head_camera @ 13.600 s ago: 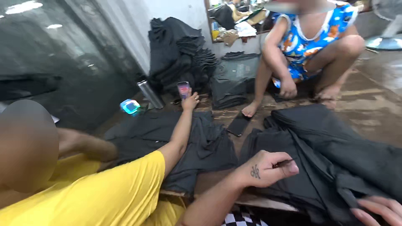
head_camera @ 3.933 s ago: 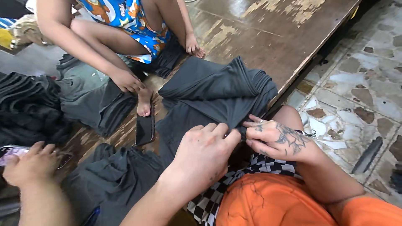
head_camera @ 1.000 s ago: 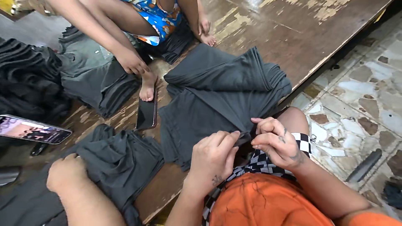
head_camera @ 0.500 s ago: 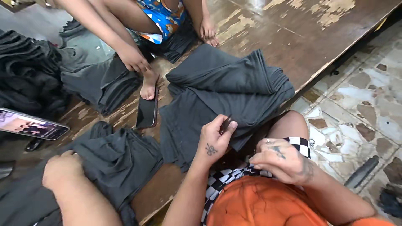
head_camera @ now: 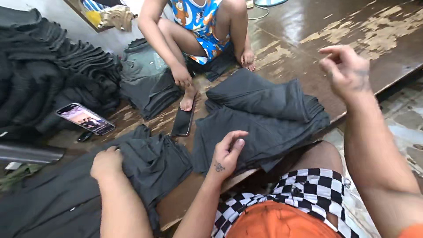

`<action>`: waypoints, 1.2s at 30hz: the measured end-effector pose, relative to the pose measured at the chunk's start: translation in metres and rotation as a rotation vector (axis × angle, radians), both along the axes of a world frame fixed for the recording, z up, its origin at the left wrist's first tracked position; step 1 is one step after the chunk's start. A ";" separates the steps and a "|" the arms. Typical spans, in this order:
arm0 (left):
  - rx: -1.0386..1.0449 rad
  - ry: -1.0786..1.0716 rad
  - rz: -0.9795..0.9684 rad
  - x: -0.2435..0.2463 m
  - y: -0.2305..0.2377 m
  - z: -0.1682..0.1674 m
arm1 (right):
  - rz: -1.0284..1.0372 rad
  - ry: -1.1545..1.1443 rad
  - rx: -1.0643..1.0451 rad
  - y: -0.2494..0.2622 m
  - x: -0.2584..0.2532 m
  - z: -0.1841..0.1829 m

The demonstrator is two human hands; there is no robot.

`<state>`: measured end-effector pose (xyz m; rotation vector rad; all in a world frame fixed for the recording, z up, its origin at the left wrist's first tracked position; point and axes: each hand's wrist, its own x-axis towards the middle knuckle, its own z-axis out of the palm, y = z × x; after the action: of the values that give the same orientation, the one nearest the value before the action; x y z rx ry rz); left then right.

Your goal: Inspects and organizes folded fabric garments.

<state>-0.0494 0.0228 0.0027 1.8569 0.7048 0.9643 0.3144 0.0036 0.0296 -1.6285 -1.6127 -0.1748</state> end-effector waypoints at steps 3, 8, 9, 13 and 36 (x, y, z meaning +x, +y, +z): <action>0.041 0.163 0.022 -0.021 0.017 0.018 | -0.120 0.181 -0.498 0.013 0.010 -0.005; -0.039 0.270 0.168 -0.047 0.068 0.006 | 0.442 0.079 -0.406 -0.019 -0.047 -0.021; -0.086 0.211 0.232 -0.047 0.076 -0.007 | 0.605 0.062 -0.313 -0.026 -0.062 -0.015; -0.042 -0.052 0.485 -0.047 0.084 -0.038 | 1.137 0.336 -0.268 -0.041 -0.099 0.015; -0.180 0.171 0.141 -0.050 0.066 -0.035 | -0.083 -0.294 -0.088 -0.081 0.024 -0.045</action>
<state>-0.0997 0.0892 -0.0319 1.7625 1.0040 0.8074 0.3379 -0.0777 -0.0157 -1.8043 -1.7929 -0.4082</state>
